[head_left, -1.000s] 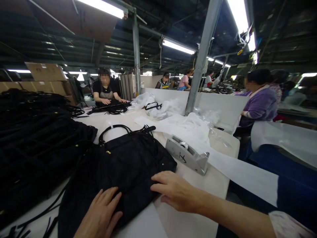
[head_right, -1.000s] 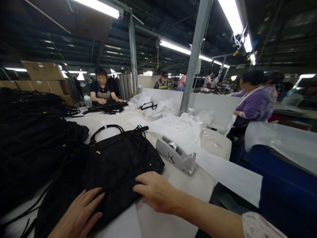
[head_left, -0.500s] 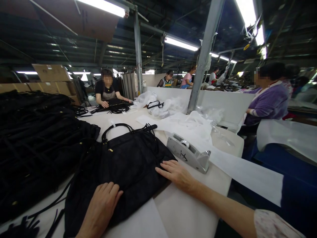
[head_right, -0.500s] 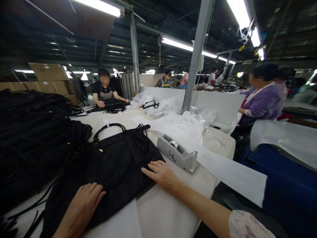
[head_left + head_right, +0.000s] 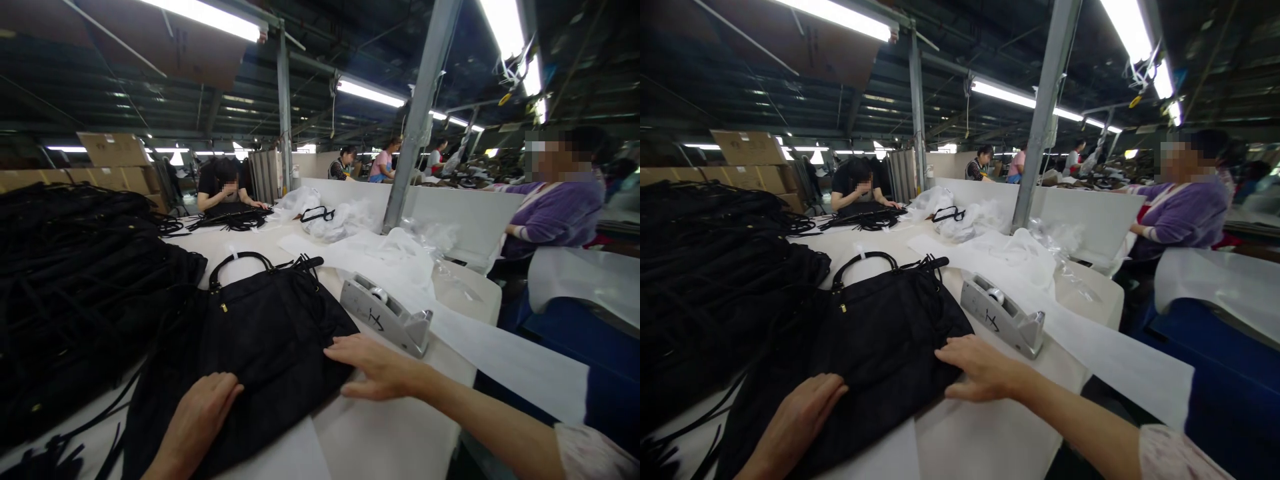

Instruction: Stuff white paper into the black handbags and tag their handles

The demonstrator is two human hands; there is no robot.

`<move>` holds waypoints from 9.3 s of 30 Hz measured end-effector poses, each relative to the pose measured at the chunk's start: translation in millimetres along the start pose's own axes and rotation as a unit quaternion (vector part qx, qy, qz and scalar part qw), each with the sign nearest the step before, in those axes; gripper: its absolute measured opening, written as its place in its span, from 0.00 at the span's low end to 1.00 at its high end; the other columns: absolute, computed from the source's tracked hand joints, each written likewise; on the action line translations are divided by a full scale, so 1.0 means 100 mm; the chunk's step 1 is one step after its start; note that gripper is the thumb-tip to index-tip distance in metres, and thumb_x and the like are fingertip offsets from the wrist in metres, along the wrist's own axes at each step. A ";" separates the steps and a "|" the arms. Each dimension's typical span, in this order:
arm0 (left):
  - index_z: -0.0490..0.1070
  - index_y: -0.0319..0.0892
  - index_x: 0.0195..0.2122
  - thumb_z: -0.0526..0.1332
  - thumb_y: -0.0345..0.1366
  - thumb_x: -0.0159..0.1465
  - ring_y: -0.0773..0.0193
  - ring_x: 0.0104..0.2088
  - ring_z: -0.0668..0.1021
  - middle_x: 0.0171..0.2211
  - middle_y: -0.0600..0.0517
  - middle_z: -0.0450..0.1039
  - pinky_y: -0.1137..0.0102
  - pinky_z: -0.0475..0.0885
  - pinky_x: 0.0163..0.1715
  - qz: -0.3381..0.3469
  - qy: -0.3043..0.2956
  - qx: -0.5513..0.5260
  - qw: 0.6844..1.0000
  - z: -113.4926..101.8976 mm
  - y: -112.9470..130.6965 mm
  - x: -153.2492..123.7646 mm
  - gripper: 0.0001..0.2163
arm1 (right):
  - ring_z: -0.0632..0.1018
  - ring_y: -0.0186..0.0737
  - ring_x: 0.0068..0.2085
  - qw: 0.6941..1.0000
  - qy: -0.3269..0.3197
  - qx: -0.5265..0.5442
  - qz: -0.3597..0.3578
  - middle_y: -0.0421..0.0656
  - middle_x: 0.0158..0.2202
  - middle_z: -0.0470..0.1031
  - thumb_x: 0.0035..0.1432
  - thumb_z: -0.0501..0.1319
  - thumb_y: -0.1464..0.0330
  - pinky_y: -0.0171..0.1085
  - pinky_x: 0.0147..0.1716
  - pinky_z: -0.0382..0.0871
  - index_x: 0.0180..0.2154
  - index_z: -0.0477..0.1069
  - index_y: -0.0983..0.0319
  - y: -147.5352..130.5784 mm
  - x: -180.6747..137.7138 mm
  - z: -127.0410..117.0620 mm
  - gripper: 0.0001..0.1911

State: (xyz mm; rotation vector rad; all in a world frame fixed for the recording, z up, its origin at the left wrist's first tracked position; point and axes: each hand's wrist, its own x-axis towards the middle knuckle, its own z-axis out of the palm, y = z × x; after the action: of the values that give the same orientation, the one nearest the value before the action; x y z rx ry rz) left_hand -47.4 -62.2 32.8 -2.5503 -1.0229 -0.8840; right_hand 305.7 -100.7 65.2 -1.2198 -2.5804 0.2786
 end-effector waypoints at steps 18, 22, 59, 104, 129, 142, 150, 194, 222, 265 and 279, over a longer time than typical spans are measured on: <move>0.68 0.46 0.31 0.53 0.41 0.71 0.70 0.26 0.74 0.26 0.58 0.69 0.76 0.67 0.29 -0.059 0.060 -0.110 0.990 -0.09 -0.10 -0.02 0.12 | 0.69 0.49 0.38 0.988 0.025 -0.145 -0.050 0.50 0.40 0.70 0.42 0.67 0.45 0.44 0.39 0.64 0.57 0.63 0.71 -0.50 0.74 0.40 0.49; 0.68 0.46 0.33 0.53 0.42 0.71 0.71 0.28 0.75 0.27 0.59 0.70 0.77 0.68 0.31 -0.073 0.068 -0.120 0.988 -0.16 -0.12 -0.01 0.11 | 0.69 0.47 0.36 0.984 0.031 -0.158 -0.070 0.47 0.37 0.69 0.46 0.64 0.49 0.43 0.36 0.62 0.50 0.67 0.67 -0.45 0.84 0.36 0.36; 0.70 0.42 0.34 0.45 0.42 0.72 0.54 0.32 0.80 0.30 0.50 0.75 0.65 0.69 0.28 -0.171 -0.239 0.181 0.939 0.47 -0.20 0.68 0.17 | 0.78 0.42 0.37 0.986 0.065 -0.151 0.032 0.45 0.35 0.77 0.70 0.47 0.51 0.37 0.31 0.62 0.36 0.71 0.62 0.03 1.88 0.56 0.24; 0.68 0.42 0.33 0.50 0.27 0.68 0.54 0.33 0.70 0.30 0.50 0.68 0.61 0.58 0.35 -0.200 -0.050 0.203 0.957 0.68 0.12 0.80 0.10 | 0.68 0.44 0.39 0.966 0.211 -0.151 0.008 0.45 0.37 0.71 0.69 0.51 0.55 0.43 0.41 0.56 0.37 0.70 0.62 -0.05 1.81 0.70 0.19; 0.71 0.45 0.35 0.51 0.39 0.70 0.61 0.31 0.74 0.31 0.53 0.72 0.67 0.65 0.33 -0.087 -0.108 0.174 0.975 0.02 -0.65 0.13 0.11 | 0.74 0.41 0.51 0.994 -0.062 0.047 -0.080 0.43 0.51 0.73 0.55 0.70 0.62 0.35 0.48 0.64 0.54 0.67 0.60 0.33 1.73 0.15 0.27; 0.65 0.36 0.54 0.67 0.42 0.57 0.50 0.50 0.71 0.48 0.44 0.71 0.57 0.64 0.50 -0.272 -0.228 0.120 0.927 -0.11 -0.14 0.52 0.27 | 0.75 0.45 0.39 0.970 -0.034 -0.240 -0.004 0.43 0.38 0.73 0.49 0.74 0.57 0.39 0.35 0.61 0.42 0.66 0.63 0.38 1.48 0.12 0.26; 0.69 0.41 0.38 0.61 0.31 0.63 0.56 0.35 0.71 0.34 0.51 0.68 0.62 0.63 0.36 -0.139 -0.135 0.192 0.962 0.03 -0.24 0.22 0.04 | 0.68 0.40 0.34 0.939 0.143 -0.283 -0.132 0.41 0.35 0.69 0.67 0.56 0.72 0.41 0.37 0.58 0.40 0.68 0.61 0.59 1.14 0.23 0.03; 0.65 0.44 0.32 0.44 0.21 0.67 0.60 0.31 0.67 0.29 0.54 0.66 0.64 0.58 0.36 0.054 -0.015 0.085 0.995 0.17 -0.07 0.07 0.16 | 0.67 0.34 0.31 0.900 0.292 -0.191 -0.263 0.37 0.28 0.70 0.67 0.56 0.75 0.40 0.36 0.56 0.37 0.70 0.63 0.03 1.10 0.68 0.06; 0.66 0.41 0.57 0.50 0.36 0.70 0.62 0.52 0.76 0.53 0.47 0.74 0.67 0.76 0.50 0.108 0.004 -0.040 0.993 0.84 0.11 0.86 0.16 | 0.70 0.38 0.37 0.953 0.126 -0.201 -0.186 0.41 0.35 0.72 0.64 0.57 0.73 0.41 0.40 0.62 0.45 0.69 0.64 -0.09 0.73 0.62 0.07; 0.54 0.70 0.63 0.55 0.34 0.66 0.50 0.67 0.57 0.67 0.53 0.55 0.41 0.53 0.63 0.030 -0.280 -0.105 0.954 0.75 0.35 0.88 0.27 | 0.74 0.48 0.53 0.983 0.143 -0.099 0.058 0.51 0.54 0.73 0.69 0.53 0.64 0.44 0.52 0.68 0.59 0.64 0.64 -0.18 1.84 -1.01 0.20; 0.58 0.53 0.64 0.51 0.36 0.70 0.53 0.65 0.62 0.64 0.50 0.61 0.42 0.53 0.65 0.005 -0.247 -0.202 0.948 0.68 0.33 0.88 0.21 | 0.66 0.49 0.61 0.922 0.367 0.048 0.115 0.54 0.59 0.66 0.67 0.50 0.67 0.63 0.63 0.47 0.58 0.64 0.63 0.55 1.45 0.74 0.20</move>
State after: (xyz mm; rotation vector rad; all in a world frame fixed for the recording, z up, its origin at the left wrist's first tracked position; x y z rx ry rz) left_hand 55.5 -9.4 33.7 -3.2296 -1.0353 -0.4895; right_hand 233.5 42.8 2.9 -1.2772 -1.7661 -0.0180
